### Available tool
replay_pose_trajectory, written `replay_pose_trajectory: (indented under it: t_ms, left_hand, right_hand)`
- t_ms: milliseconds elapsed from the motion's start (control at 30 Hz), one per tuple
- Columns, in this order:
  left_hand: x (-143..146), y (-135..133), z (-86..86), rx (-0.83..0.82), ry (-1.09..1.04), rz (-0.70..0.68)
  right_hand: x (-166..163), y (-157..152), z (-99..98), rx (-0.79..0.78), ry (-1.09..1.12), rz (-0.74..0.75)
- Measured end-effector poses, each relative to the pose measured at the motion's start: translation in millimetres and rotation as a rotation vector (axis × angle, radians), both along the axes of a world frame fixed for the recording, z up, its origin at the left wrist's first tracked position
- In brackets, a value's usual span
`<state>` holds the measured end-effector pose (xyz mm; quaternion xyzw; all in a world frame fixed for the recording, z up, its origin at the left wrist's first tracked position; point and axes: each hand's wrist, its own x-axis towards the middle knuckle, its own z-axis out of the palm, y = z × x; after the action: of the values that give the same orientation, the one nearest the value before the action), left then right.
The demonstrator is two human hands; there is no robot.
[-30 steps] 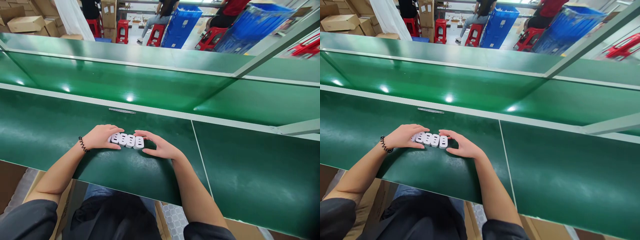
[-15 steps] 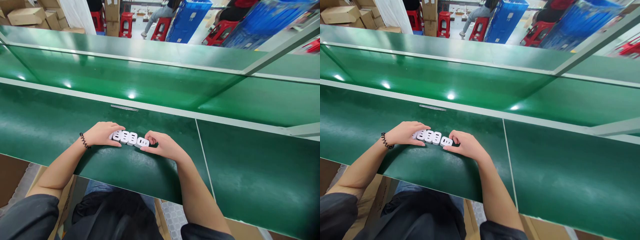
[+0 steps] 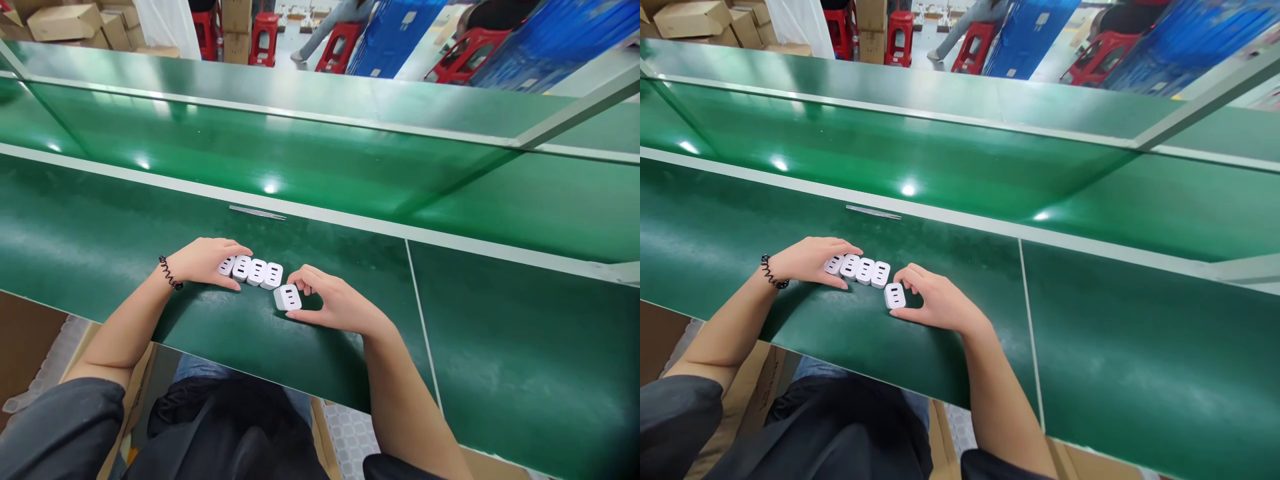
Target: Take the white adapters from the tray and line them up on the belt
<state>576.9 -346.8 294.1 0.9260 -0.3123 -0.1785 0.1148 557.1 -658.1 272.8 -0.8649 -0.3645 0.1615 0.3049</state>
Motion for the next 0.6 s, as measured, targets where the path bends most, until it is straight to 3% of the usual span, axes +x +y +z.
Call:
replay_pose_trajectory:
  t_ms: [233,400,500,600]
  left_hand:
    - [-2.2,-4.2,1.0,-0.009,0.042,0.064]
    - [2.7,17.2,3.2,-0.077,0.141,0.064]
    - [8.7,30.1,1.4,-0.143,0.227,0.020]
    - [12.7,36.1,-2.3,-0.191,0.258,-0.041]
  right_hand:
    - [5.1,2.0,-13.8,0.005,-0.194,-0.206]
    - [0.9,7.2,-13.1,0.144,-0.400,-0.293]
    - [-4.9,22.6,-8.4,0.251,-0.459,-0.231]
    - [-7.5,48.5,-0.2,0.224,-0.415,-0.080]
